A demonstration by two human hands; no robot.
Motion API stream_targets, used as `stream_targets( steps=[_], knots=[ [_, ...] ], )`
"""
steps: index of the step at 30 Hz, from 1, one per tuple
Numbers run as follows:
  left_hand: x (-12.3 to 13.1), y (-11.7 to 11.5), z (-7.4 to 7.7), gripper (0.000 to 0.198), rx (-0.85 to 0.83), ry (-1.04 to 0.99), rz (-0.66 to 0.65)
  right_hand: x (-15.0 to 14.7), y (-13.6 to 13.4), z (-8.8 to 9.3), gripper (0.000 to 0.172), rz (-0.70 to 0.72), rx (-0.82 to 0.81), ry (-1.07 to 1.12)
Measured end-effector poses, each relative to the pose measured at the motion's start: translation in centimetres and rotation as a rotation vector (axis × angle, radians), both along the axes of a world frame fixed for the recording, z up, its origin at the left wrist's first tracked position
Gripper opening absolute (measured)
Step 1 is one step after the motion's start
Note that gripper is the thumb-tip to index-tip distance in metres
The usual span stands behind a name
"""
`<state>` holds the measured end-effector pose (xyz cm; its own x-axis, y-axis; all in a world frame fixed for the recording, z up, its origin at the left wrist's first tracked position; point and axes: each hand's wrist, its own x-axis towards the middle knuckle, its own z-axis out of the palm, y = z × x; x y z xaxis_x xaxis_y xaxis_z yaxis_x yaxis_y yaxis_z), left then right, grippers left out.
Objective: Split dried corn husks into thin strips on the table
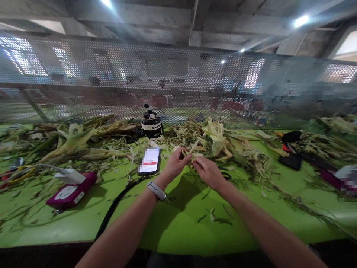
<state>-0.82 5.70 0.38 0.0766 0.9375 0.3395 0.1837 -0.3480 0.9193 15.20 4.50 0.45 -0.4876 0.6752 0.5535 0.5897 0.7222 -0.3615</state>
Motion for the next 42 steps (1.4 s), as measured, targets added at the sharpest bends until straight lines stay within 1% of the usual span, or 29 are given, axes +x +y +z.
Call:
stream_targets(
  steps=[2,5,7,9,11,12,14,16,17,18,20,23,25,29,31,33,35,37,39,42],
  knots=[
    [0.0,0.0,0.1,0.022,0.024,0.063,0.007,0.0,-0.1,0.0,0.022,-0.031,-0.036,-0.028],
    [0.0,0.1,0.1,0.025,-0.009,0.078,-0.008,0.0,-0.2,0.0,0.022,-0.068,-0.017,-0.072],
    [0.0,0.1,0.1,0.025,-0.047,0.052,-0.019,0.0,-0.3,0.0,0.022,-0.035,0.015,-0.102],
    [-0.2,0.1,0.1,0.021,-0.053,0.052,-0.006,0.0,-0.3,0.0,0.022,-0.004,0.073,-0.124],
    [-0.3,0.1,0.1,0.018,-0.03,0.09,0.0,0.1,-0.2,0.1,0.023,-0.033,0.16,-0.125],
    [-0.4,0.1,0.2,0.02,-0.019,0.112,-0.021,0.2,-0.2,0.2,0.023,-0.063,0.205,-0.114],
    [-0.6,0.2,0.3,0.023,-0.025,0.128,-0.125,0.4,0.0,0.6,0.021,-0.098,0.275,-0.066],
    [-0.7,0.3,0.4,0.028,-0.067,0.099,-0.265,0.6,0.2,0.8,0.02,-0.076,0.294,0.002],
    [-0.7,0.3,0.4,0.029,-0.092,0.081,-0.323,0.7,0.3,0.9,0.019,-0.062,0.276,0.033],
    [-0.7,0.3,0.5,0.031,-0.112,0.07,-0.363,0.7,0.4,0.9,0.02,-0.056,0.241,0.061],
    [-0.6,0.1,0.7,0.031,-0.116,0.081,-0.386,0.8,0.5,0.9,0.022,-0.066,0.108,0.117],
    [-0.4,-0.4,1.2,0.027,-0.076,0.109,-0.342,0.7,0.6,0.8,0.024,-0.086,-0.137,0.226],
    [-0.3,-0.9,1.6,0.024,-0.077,0.095,-0.313,0.7,0.7,0.7,0.025,-0.089,-0.264,0.296],
    [-0.2,-1.3,1.9,0.018,-0.117,0.086,-0.336,0.6,1.0,0.7,0.03,-0.097,-0.498,0.443],
    [-0.1,-1.2,1.7,0.021,-0.098,0.079,-0.347,0.6,1.1,0.8,0.032,-0.11,-0.589,0.538],
    [-0.1,-0.9,1.4,0.025,-0.079,0.051,-0.328,0.6,1.1,0.8,0.037,-0.141,-0.627,0.637],
    [-0.1,-0.6,1.1,0.029,-0.086,0.007,-0.288,0.5,1.2,0.8,0.048,-0.174,-0.626,0.73],
    [0.0,-0.5,0.8,0.03,-0.111,-0.052,-0.237,0.5,1.3,0.7,0.057,-0.179,-0.591,0.786],
    [0.0,-0.4,0.7,0.031,-0.142,-0.106,-0.196,0.6,1.3,0.5,0.056,-0.17,-0.498,0.767],
    [0.0,-0.2,0.5,0.031,-0.175,-0.153,-0.15,0.7,1.2,0.4,0.044,-0.209,-0.272,0.624]
  ],
)
